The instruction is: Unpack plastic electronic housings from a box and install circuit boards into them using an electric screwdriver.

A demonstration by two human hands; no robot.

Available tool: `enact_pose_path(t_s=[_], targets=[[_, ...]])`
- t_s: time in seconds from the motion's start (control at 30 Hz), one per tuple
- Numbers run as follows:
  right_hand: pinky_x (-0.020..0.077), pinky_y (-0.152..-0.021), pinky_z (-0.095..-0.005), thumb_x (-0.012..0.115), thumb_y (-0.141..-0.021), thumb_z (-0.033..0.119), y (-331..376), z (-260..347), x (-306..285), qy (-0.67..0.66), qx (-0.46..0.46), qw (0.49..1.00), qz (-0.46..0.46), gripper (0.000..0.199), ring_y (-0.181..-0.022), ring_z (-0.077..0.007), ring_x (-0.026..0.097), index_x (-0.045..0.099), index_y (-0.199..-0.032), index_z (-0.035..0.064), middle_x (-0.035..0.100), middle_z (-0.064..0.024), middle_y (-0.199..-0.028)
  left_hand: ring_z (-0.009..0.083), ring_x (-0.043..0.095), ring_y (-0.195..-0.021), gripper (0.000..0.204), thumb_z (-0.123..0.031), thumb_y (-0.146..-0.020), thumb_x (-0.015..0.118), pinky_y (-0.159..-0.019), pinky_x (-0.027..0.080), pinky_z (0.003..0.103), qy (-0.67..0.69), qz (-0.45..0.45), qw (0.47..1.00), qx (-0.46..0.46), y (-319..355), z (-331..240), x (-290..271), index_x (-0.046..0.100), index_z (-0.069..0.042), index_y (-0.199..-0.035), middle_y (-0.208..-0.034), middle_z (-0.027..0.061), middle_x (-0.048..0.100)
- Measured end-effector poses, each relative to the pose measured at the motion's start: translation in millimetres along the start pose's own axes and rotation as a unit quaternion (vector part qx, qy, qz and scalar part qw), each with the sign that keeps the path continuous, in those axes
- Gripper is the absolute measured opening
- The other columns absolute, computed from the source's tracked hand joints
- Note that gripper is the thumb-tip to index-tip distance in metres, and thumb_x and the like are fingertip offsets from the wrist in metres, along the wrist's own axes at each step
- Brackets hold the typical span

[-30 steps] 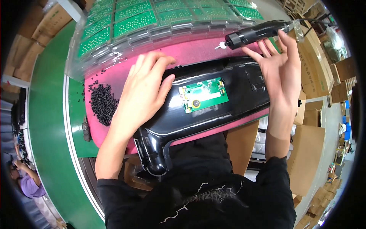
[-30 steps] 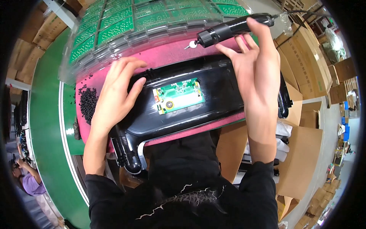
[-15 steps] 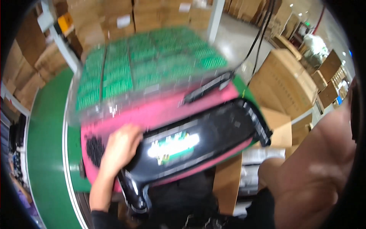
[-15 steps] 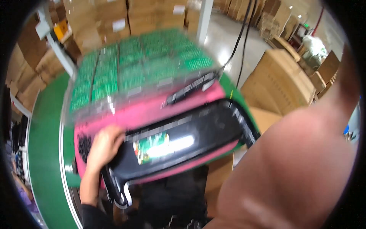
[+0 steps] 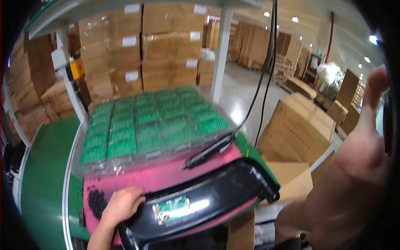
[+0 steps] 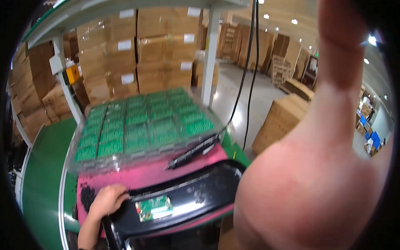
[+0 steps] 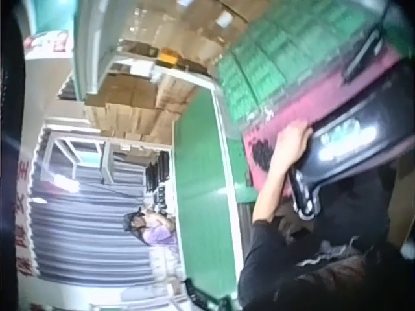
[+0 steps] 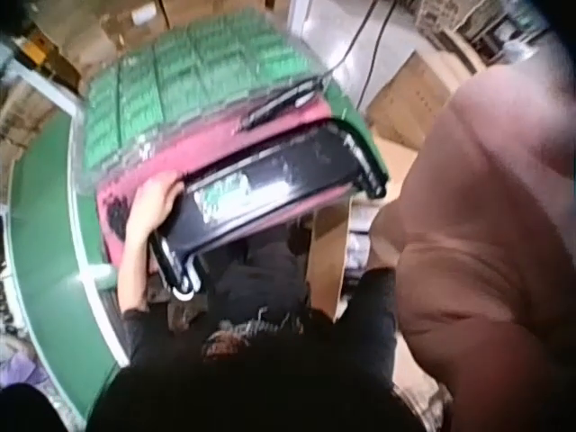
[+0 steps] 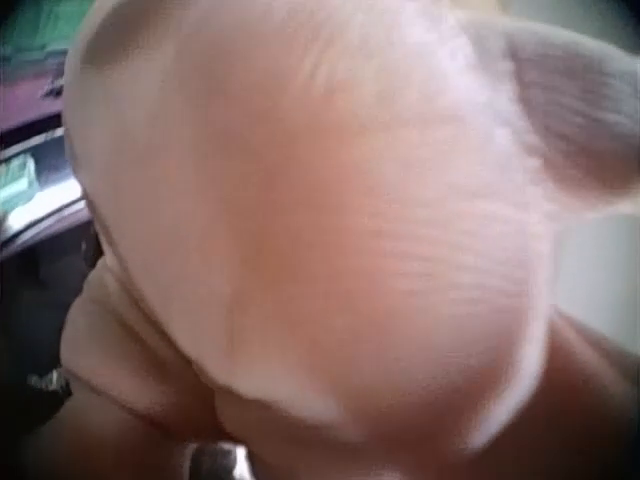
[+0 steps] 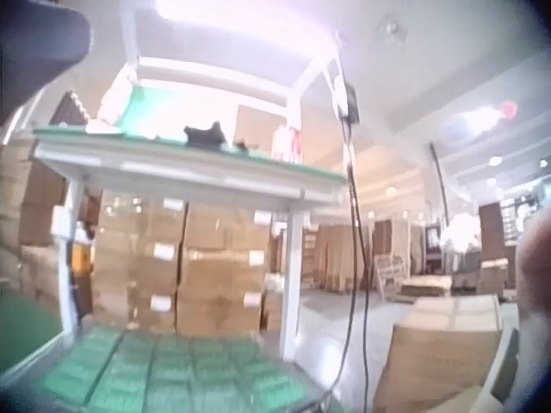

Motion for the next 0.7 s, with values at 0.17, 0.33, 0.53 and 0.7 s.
enact_pose_path(t_s=[0.17,0.33,0.53,0.7], targets=[[0.0464,-0.079,-0.0444,0.06,-0.085,0.01,-4,-15,61,-0.057,0.06,0.996,-0.019,0.033,-0.089,-0.0319,0.054,0.047,-0.115,0.0043,0.05,-0.0155,-0.115,0.0404,0.061,-0.081,0.013,-0.017,-0.085,0.064,-0.066,0.048,0.05,-0.026,-0.009,0.999,-0.031,-2,-4,2,0.062,-0.004,-0.088,-0.086,0.0156,0.063],[0.0492,-0.074,-0.0405,0.06,-0.083,0.008,-10,7,97,-0.067,0.059,0.996,-0.021,0.027,-0.081,-0.0302,0.058,0.051,-0.109,0.0052,0.054,-0.0141,-0.109,0.0359,0.063,-0.077,0.018,-0.002,-0.079,0.066,-0.065,0.05,0.042,0.01,-0.105,0.994,-0.035,22,-46,-28,0.066,-0.004,-0.097,-0.087,0.012,0.062],[0.0459,-0.067,-0.0336,0.066,-0.076,0.013,-45,31,138,-0.239,0.268,0.864,0.354,0.01,-0.074,-0.0185,0.058,0.058,-0.077,0.0073,0.059,-0.0012,-0.088,0.0306,0.064,-0.083,0.033,0.011,-0.074,0.06,-0.073,0.052,0.034,0.002,-0.351,0.927,-0.13,110,-50,-60,0.066,0.0,-0.104,-0.094,0.016,0.062],[0.0455,-0.063,-0.0302,0.068,-0.073,0.01,40,98,67,0.028,0.111,0.99,0.082,0.009,-0.075,-0.0163,0.054,0.06,-0.077,0.0108,0.057,0.0017,-0.087,0.0161,0.057,-0.092,0.02,-0.005,-0.099,0.052,-0.087,0.047,0.028,0.092,-0.621,0.738,-0.247,219,24,-44,0.06,0.007,-0.112,-0.104,0.0109,0.063]])
Point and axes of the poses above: each hand's wrist, its own y-axis away from the middle knuckle, its own x-axis out of the palm, z = x × y, the point moved 1 cm from there along -y, towards the middle knuckle
